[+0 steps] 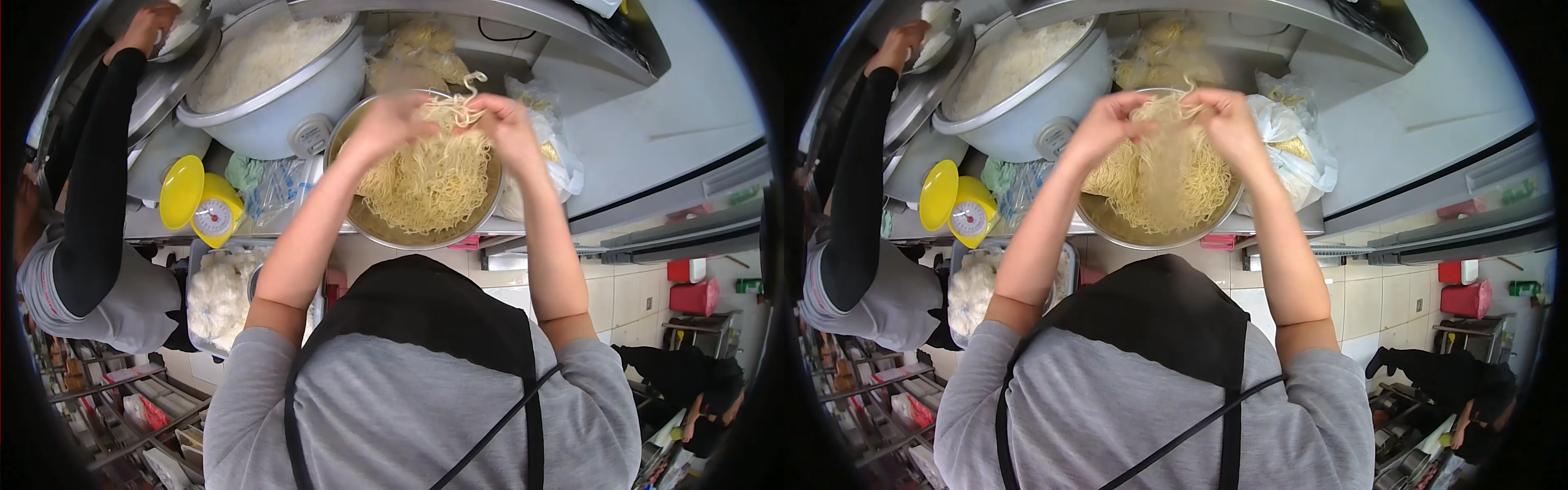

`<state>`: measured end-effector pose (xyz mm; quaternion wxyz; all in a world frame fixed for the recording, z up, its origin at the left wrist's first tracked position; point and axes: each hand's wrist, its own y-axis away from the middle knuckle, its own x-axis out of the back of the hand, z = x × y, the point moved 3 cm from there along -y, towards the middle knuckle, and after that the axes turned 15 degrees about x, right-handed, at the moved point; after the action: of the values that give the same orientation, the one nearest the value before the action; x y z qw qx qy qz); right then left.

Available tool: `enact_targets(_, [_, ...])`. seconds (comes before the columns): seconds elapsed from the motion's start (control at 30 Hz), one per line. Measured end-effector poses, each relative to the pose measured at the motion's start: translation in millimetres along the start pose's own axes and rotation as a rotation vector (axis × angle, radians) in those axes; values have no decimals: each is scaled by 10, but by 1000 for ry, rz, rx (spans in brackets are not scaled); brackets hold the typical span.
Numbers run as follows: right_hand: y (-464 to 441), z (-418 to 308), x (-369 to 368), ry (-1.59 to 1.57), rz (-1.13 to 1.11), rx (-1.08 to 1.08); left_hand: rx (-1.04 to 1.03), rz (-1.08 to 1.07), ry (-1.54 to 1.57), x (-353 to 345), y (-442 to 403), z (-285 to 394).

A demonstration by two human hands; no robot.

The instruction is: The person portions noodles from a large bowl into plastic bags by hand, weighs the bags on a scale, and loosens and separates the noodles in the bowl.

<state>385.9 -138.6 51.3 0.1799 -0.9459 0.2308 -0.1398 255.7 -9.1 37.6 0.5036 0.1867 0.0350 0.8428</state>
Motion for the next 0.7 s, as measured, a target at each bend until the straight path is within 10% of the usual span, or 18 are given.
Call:
enact_targets(0.4, [324,893,-1206,1409,-565,130,-141,329,-24,478,-58,-143])
enact_targets(0.7, [-614,-254,-179,943,-365,195,26,394,-21,1105,249,-516])
